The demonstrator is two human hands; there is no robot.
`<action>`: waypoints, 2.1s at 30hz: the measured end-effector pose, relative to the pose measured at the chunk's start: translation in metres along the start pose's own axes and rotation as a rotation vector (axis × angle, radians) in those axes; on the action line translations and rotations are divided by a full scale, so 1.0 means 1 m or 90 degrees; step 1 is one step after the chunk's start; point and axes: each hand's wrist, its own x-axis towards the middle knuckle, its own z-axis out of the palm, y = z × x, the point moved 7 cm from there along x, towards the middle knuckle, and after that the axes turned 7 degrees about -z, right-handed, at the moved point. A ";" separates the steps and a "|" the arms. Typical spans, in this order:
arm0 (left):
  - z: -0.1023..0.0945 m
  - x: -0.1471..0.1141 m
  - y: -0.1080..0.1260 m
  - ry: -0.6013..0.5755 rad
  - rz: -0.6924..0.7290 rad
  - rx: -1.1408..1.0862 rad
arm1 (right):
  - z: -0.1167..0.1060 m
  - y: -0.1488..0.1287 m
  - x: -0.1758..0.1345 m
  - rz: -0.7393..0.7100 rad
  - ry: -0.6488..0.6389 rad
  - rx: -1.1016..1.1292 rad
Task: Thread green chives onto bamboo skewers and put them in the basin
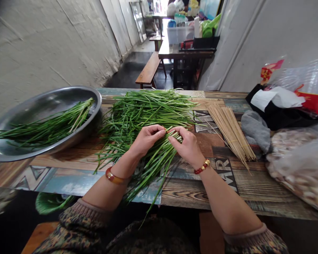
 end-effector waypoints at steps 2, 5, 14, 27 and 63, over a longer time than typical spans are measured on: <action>-0.001 0.000 0.000 0.013 0.001 0.004 | 0.001 0.001 0.000 0.008 -0.003 -0.006; -0.004 0.001 -0.002 0.036 0.000 0.004 | 0.001 0.000 -0.001 0.001 -0.007 -0.001; -0.012 0.002 -0.004 0.053 -0.007 -0.090 | 0.003 0.002 -0.002 -0.005 -0.026 0.056; -0.008 0.005 -0.013 -0.029 -0.045 -0.200 | 0.003 -0.002 -0.002 -0.031 -0.021 0.057; 0.003 0.001 -0.019 -0.069 -0.111 -0.177 | 0.005 0.008 -0.002 0.002 0.007 0.104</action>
